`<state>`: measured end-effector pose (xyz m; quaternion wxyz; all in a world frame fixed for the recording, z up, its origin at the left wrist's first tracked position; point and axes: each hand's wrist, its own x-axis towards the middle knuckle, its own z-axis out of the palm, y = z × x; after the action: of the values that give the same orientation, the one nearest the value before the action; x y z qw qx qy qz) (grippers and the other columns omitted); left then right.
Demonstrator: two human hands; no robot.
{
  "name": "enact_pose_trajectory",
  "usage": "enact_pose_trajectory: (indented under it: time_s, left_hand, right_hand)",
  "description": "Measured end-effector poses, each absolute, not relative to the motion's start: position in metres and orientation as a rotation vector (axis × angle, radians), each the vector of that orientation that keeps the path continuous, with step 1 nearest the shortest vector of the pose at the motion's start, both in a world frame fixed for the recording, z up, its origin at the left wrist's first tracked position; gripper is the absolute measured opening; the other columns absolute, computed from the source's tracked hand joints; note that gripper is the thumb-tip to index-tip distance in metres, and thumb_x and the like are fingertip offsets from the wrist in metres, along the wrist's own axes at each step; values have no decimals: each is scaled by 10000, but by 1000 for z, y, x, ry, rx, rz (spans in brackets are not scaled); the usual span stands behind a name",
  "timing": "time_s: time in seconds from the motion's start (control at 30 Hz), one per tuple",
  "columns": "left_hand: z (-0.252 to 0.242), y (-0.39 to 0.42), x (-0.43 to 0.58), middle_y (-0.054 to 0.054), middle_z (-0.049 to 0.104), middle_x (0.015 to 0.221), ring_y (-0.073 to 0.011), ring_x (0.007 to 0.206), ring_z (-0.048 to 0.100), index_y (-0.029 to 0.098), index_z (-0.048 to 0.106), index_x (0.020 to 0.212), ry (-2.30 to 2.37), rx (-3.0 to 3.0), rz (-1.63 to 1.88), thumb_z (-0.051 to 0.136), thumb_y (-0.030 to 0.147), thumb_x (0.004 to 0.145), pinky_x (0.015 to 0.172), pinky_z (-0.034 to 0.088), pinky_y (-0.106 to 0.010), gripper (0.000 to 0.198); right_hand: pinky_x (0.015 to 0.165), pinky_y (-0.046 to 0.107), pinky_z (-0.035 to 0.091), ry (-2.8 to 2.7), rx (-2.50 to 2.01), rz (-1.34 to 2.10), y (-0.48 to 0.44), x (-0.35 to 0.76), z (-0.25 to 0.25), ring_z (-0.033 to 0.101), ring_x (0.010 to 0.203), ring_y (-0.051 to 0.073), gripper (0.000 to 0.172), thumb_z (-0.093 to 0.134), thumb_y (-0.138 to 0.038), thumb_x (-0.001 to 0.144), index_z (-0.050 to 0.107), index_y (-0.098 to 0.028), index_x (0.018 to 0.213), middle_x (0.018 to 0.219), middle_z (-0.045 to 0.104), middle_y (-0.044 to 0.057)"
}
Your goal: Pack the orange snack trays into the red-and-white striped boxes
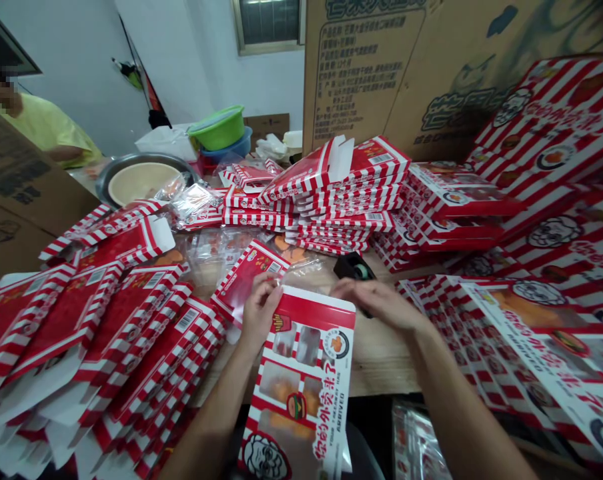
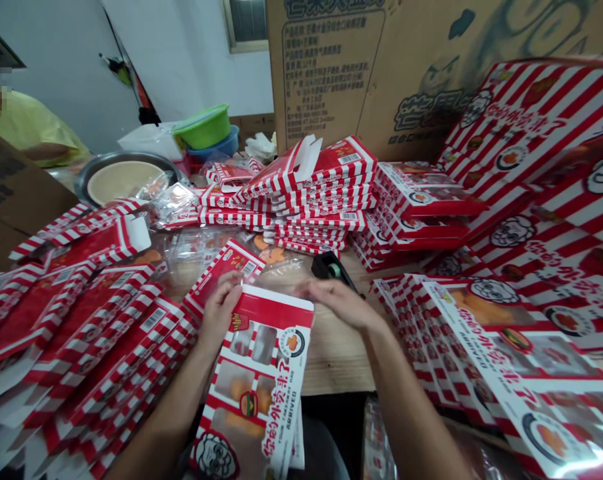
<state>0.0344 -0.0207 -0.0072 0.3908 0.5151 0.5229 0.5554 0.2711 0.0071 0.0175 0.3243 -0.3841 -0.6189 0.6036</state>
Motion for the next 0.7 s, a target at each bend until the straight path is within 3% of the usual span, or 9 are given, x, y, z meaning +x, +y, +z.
enact_pose_trajectory:
  time_s: [0.13,0.23,0.33,0.4,0.47,0.5,0.57,0.63,0.7]
  left_hand:
    - [-8,-22,33,8,525,688,-115,645,500,185,432,549,1349,1340,1274,553,455,747,629,432,-226,356]
    - [-13,-24,33,58,391,523,-88,501,392,195,373,539,1381,1367,1146,512,485,762,494,370,-199,391]
    - [-20,-19,28,58,380,507,-96,493,404,200,359,535,1438,1411,1041,488,506,768,481,368,-205,407]
    - [-21,-8,18,31,483,583,-128,594,502,195,433,579,1521,1440,1003,489,474,787,568,423,-229,352]
    - [-21,8,5,-24,602,823,-184,867,568,190,542,733,1661,1444,997,528,383,795,763,443,-278,202]
    - [-20,18,-2,-57,609,973,-216,1021,537,188,567,839,1743,1429,992,560,330,784,859,415,-312,153]
    - [-17,37,-16,-114,568,1148,-270,1192,443,171,564,989,1884,1369,955,628,263,748,955,356,-377,266]
    - [-14,55,-28,-130,578,1142,-281,1164,479,146,564,1029,1946,1307,886,649,277,758,941,378,-419,313]
    - [-11,70,-35,-100,608,1081,-237,1033,567,135,574,1035,1928,1279,830,604,329,817,876,444,-422,294]
  right_hand:
    - [839,310,461,-1614,-894,1799,-17,263,-6,601,929,217,322,705,-503,667,748,-191,736,1013,671,43]
    - [726,297,492,-1576,-1000,1874,-24,260,-10,619,727,187,276,692,-449,696,738,-177,711,798,704,32]
    - [647,302,502,-1575,-1059,1867,-22,257,-11,597,592,175,307,683,-457,696,707,-157,635,637,680,28]
    - [676,318,508,-1549,-1103,1786,-17,252,-16,606,618,183,330,655,-483,709,679,-162,641,639,670,25]
    - [686,332,512,-1502,-1160,1658,-10,246,-26,615,670,195,339,632,-514,711,654,-176,736,692,664,26]
    - [679,340,512,-1476,-1193,1585,-7,243,-32,616,694,203,359,632,-527,700,639,-184,803,724,659,29]
    - [689,363,509,-1423,-1261,1428,1,239,-44,609,740,222,436,648,-549,664,607,-195,915,785,645,44]
    - [773,404,487,-1374,-1317,1274,6,236,-52,594,812,238,496,667,-553,635,596,-200,977,875,630,69]
    - [860,431,447,-1339,-1345,1151,9,235,-55,575,872,247,488,683,-538,624,611,-203,971,955,609,87]
